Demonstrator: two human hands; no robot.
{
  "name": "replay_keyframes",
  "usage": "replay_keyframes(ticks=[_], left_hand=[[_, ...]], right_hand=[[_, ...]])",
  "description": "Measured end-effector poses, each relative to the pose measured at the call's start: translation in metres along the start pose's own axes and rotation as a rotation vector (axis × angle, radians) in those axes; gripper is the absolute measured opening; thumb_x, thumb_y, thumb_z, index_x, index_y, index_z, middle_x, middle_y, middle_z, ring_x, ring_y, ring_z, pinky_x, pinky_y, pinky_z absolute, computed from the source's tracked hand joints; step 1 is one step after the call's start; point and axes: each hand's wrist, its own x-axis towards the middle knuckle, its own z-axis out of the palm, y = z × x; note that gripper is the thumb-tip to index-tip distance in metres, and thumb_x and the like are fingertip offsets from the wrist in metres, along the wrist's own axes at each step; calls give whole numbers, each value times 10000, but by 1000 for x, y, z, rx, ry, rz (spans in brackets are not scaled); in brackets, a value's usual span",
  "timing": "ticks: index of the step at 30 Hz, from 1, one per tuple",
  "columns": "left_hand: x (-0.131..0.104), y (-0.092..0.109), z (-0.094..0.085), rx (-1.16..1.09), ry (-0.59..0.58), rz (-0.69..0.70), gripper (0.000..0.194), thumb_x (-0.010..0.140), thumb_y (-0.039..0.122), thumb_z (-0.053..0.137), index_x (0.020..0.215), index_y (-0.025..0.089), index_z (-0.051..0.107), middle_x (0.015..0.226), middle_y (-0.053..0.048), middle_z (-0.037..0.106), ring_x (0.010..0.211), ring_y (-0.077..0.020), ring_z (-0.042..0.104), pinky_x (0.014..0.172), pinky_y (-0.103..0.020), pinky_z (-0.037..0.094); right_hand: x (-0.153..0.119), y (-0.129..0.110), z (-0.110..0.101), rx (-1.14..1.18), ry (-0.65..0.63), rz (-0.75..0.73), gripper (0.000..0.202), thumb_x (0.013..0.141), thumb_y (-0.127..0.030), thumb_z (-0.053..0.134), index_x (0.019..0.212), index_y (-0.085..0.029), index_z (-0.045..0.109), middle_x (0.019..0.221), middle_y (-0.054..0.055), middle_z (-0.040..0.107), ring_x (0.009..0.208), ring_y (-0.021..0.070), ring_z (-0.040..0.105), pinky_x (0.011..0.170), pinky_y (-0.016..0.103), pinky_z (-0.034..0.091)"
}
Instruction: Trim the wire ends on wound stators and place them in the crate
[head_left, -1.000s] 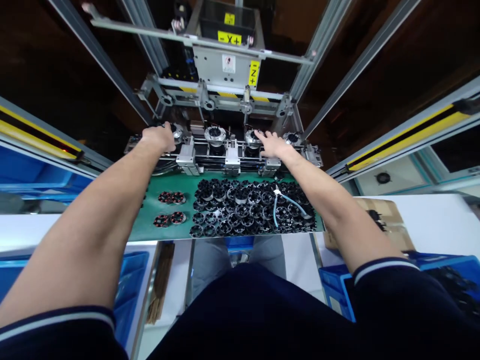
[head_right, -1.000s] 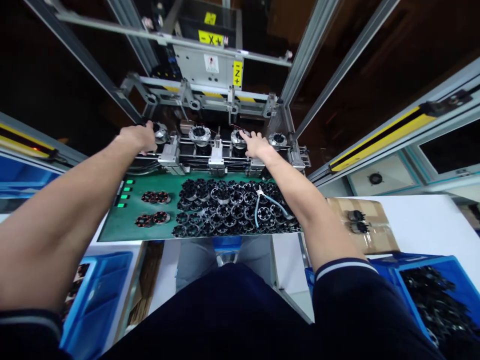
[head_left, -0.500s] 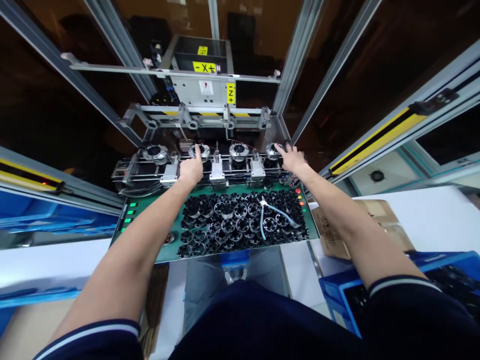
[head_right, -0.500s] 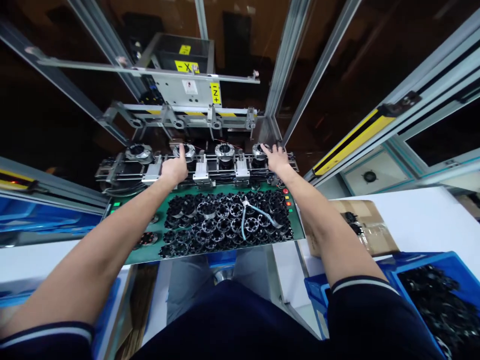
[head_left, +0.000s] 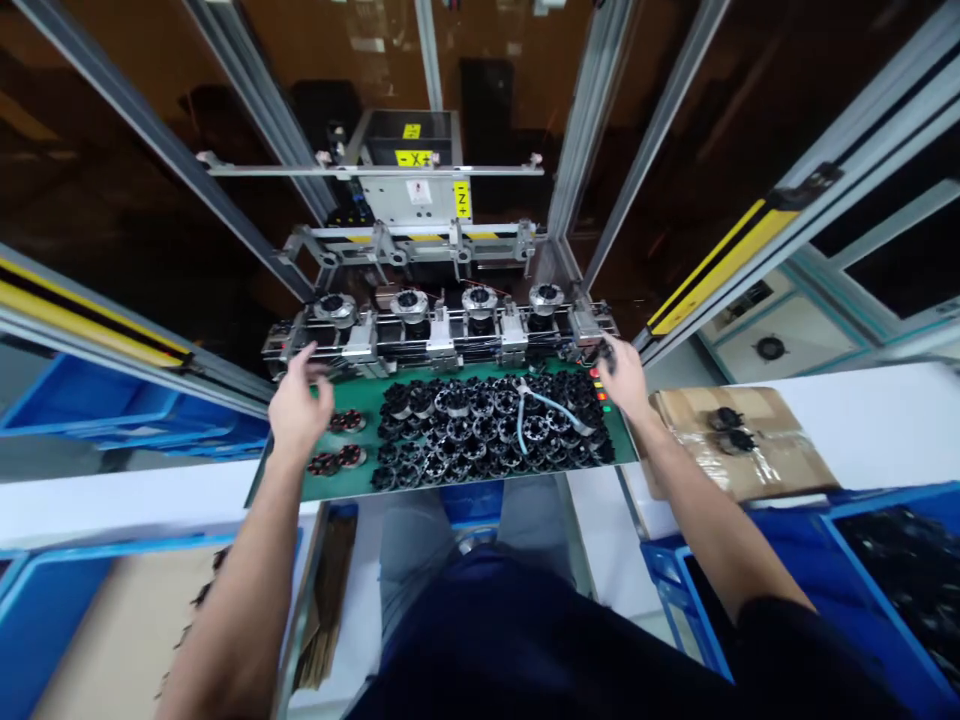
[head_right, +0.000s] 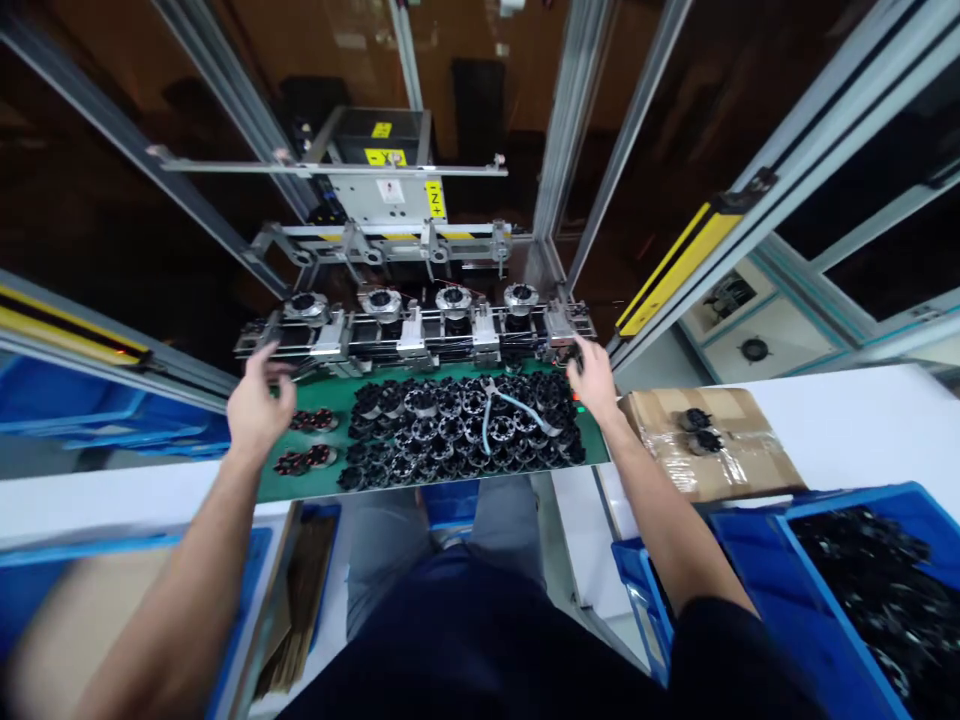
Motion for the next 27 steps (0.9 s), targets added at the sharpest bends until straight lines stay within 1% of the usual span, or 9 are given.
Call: replay_keyframes(ticks=[2,4,6,8,13,17,20,23,27], left_hand=[[-60,-52,-4,20,1,-125,701,1035,246,491,1706,42,488,1469,-239,788,1293,-351,795,1187,-529,637],[-110,-89,0,37,-64,-182,690,939,267,544,1581,17,579,1462,-292,742,1199,-357,801,1143,-527,669],[-144,-110,8,44,-122,-196,707,861,311,591,1506,23,629,1444,-303,727,1221,-381,787,1176,-543,660],[-160,-120,15,38,-157,-180,691,839,367,609,1455,59,668,1444,-290,730,1331,-415,747,1263,-577,605],[-155,-123,22,-24,-178,-138,439,870,542,667,1139,212,777,1341,-236,780,1441,-492,682,1354,-705,477],[-144,-120,22,-109,-76,-212,362,829,614,719,923,264,720,1332,-207,780,1412,-488,718,1327,-717,516],[-143,-115,20,-199,66,-311,413,781,656,731,898,268,653,1278,-209,775,1364,-483,746,1286,-727,567],[-153,-107,15,-326,208,-405,493,767,715,735,940,279,581,1082,-131,774,1183,-418,802,1221,-735,625],[-187,-82,1,-581,329,-448,525,781,699,829,927,292,530,977,-15,780,1045,-312,849,1176,-637,696]], right_hand=[[-65,28,17,65,6,89,748,1041,-402,426,1659,-31,622,1525,305,700,1444,412,643,1319,621,514],[-113,49,36,114,3,155,778,1032,-470,425,1633,-31,651,1468,314,721,1402,442,666,1289,671,529],[-140,62,52,153,-8,191,809,1045,-531,425,1634,-37,680,1431,306,738,1358,443,699,1270,671,550],[-149,68,62,176,-6,206,814,1056,-562,435,1619,-48,721,1430,295,747,1347,429,723,1277,649,559],[-147,75,71,179,22,225,655,1082,-459,470,1470,-71,829,1516,280,735,1423,379,731,1303,595,564],[-148,78,75,174,5,254,493,1115,-305,547,1480,-110,815,1603,227,707,1448,311,735,1303,561,574],[-150,74,73,171,-5,286,499,1118,-227,572,1563,-124,774,1647,218,680,1494,308,711,1316,553,567],[-151,63,65,166,-17,301,554,1129,-178,569,1666,-136,702,1670,205,665,1531,298,686,1334,538,554],[-144,47,41,136,-77,303,443,1112,-175,634,1530,-125,772,1632,201,692,1412,272,750,1259,498,608]])
